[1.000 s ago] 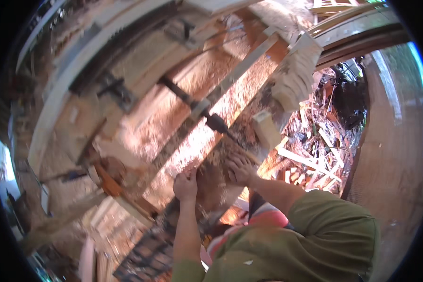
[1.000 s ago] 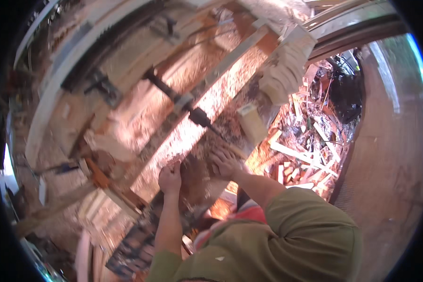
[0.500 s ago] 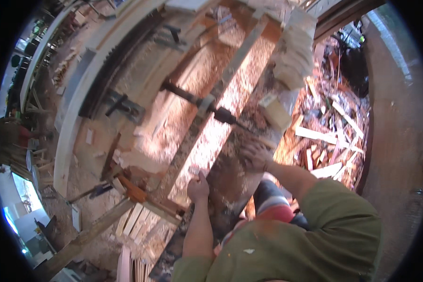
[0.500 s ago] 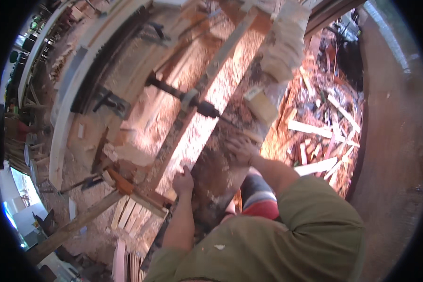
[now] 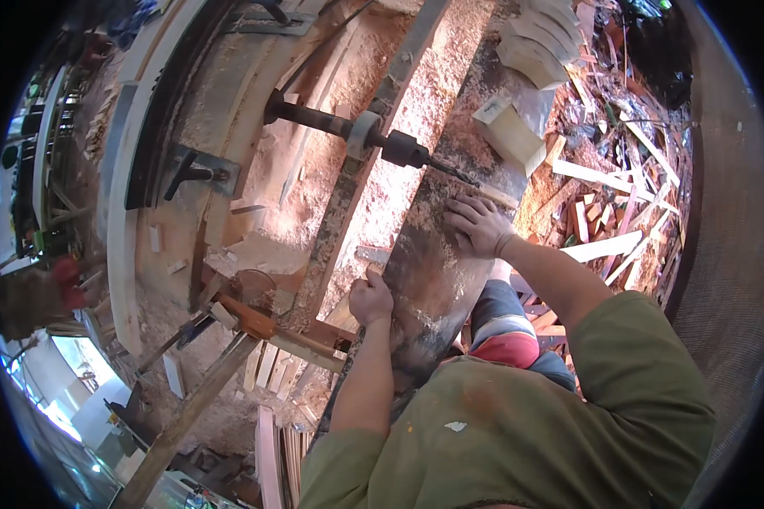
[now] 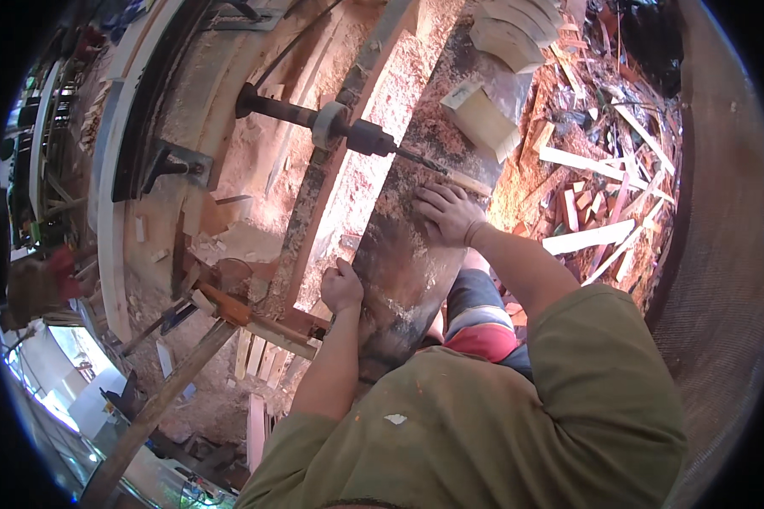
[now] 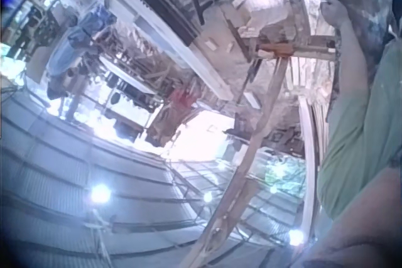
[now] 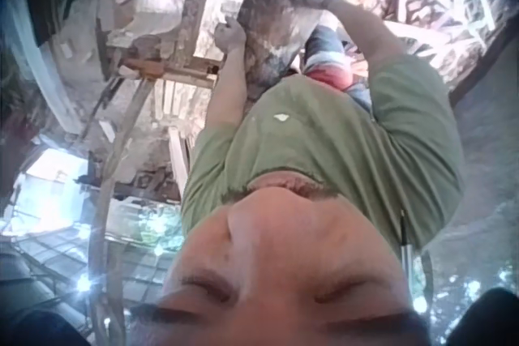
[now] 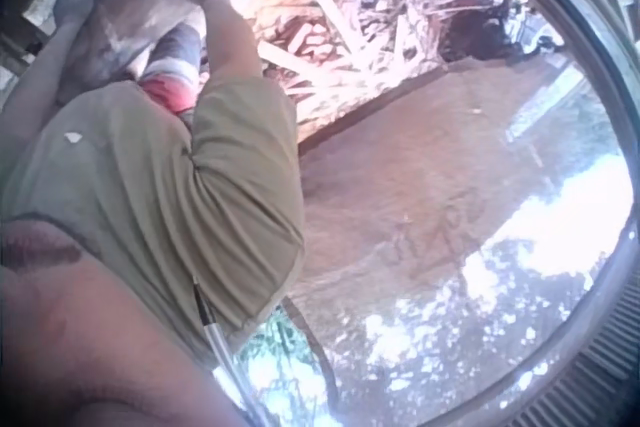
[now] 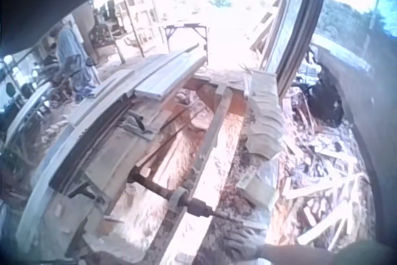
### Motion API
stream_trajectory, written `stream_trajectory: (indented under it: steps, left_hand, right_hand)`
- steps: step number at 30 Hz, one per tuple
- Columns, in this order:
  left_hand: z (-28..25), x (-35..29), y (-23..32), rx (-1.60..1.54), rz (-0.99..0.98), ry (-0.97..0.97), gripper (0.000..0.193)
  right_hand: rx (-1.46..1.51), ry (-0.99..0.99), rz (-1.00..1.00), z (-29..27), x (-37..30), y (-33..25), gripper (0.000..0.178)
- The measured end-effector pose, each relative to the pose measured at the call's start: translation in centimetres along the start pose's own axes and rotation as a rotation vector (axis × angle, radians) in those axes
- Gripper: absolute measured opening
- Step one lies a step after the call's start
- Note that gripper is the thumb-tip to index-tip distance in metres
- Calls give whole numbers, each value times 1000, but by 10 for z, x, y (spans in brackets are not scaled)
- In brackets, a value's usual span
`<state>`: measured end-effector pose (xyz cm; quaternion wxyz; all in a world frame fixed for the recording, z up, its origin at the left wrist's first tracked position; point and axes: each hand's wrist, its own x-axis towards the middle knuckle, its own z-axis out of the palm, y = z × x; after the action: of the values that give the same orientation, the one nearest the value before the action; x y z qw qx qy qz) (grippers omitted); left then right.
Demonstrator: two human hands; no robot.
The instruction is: The person drills a hole into a wooden block using a drill press and then secures a piece of wood to a workbench using a metal clamp.
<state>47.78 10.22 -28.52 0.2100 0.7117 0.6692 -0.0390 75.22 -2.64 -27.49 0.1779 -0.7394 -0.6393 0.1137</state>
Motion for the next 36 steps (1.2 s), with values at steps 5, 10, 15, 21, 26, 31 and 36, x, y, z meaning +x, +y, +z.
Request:
stream_trajectory:
  steps: [5, 10, 15, 21, 26, 31, 36]
  left_hand:
    - [2, 0, 2, 26, 1, -16, 51]
    - [6, 0, 1, 15, 52, 23, 48]
    - [18, -1, -11, 33, 51, 91, 52]
    - [17, -1, -7, 82, 45, 71, 46]
    - [17, 1, -9, 55, 11, 34, 52]
    - [16, 1, -7, -16, 93, 65, 54]
    - [17, 0, -2, -52, 48, 57, 54]
  right_hand:
    - [-1, -15, -12, 2, -1, 4, 52]
    - [59, 27, 9, -7, 2, 2, 45]
    - [777, 504, 663, 13, 3, -31, 21]
    - [1295, 601, 1098, 34, -16, -34, 17]
    - [1687, 598, 1297, 4, -3, -10, 19]
    - [2022, 591, 1364, -4, 3, -8, 20]
    - [2286, 690, 1489, -14, 18, -10, 20]
